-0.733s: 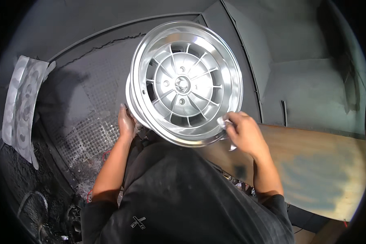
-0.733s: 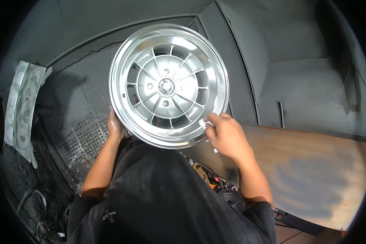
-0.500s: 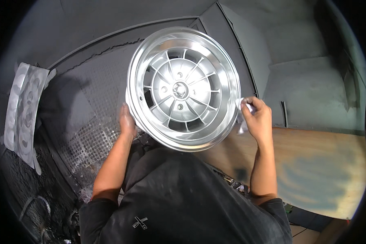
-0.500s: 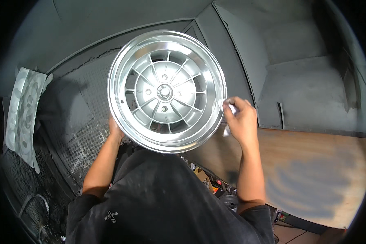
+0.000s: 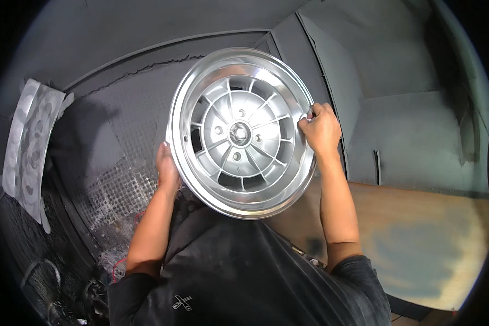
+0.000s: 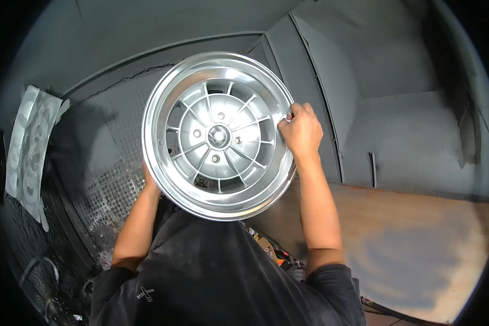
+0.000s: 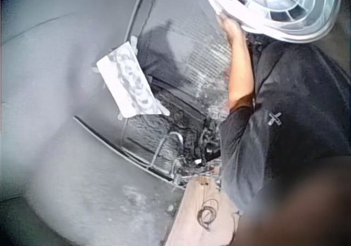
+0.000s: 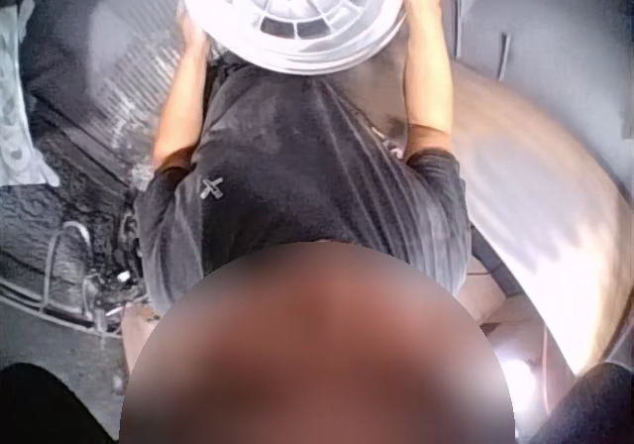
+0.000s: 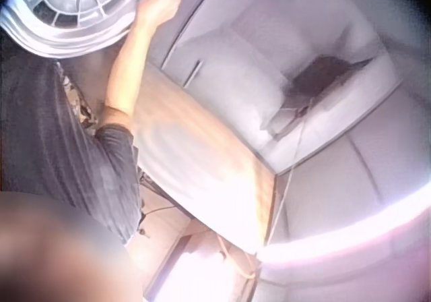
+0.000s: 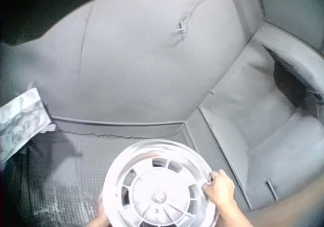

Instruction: The recorder spray paints a car wheel rim and later cleans it with a cloth.

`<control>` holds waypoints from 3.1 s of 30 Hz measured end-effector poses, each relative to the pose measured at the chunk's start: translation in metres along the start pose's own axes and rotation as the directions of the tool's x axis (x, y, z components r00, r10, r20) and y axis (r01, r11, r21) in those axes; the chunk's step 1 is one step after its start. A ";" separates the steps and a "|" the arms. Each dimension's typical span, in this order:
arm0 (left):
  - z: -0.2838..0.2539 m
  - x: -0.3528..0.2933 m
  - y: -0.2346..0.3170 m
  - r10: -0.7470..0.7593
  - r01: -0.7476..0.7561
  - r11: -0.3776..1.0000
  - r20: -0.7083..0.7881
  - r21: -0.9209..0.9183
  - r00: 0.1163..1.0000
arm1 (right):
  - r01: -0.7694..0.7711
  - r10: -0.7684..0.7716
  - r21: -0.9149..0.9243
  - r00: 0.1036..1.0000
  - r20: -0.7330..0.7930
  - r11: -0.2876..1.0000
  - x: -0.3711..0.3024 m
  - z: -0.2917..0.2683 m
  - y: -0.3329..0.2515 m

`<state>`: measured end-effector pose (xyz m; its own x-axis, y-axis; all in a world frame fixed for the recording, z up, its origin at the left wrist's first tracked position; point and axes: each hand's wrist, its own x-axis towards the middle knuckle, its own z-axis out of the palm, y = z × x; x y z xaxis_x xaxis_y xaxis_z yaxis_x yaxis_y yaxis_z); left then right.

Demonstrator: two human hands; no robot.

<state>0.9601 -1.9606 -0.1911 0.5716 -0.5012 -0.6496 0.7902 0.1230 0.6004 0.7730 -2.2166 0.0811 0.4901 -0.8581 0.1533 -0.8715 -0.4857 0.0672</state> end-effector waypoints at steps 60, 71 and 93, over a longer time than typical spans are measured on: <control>0.005 0.023 0.000 0.131 -0.131 0.991 -0.012 0.026 0.991 | -0.013 0.014 0.036 0.999 -0.031 0.999 0.021 0.011 -0.008; -0.007 0.037 -0.006 0.165 -0.167 0.985 0.049 0.042 0.985 | -0.033 0.031 0.110 0.999 0.014 0.993 -0.031 -0.014 0.017; 0.000 0.035 -0.007 0.101 -0.105 0.993 0.076 0.044 0.992 | 0.661 -0.605 0.036 0.663 0.441 0.750 -0.057 -0.037 0.022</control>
<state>0.9741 -1.9788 -0.2181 0.6304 -0.5498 -0.5481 0.7152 0.1367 0.6854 0.7256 -2.1726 0.1102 0.8596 -0.3482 -0.3740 -0.3291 -0.9371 0.1161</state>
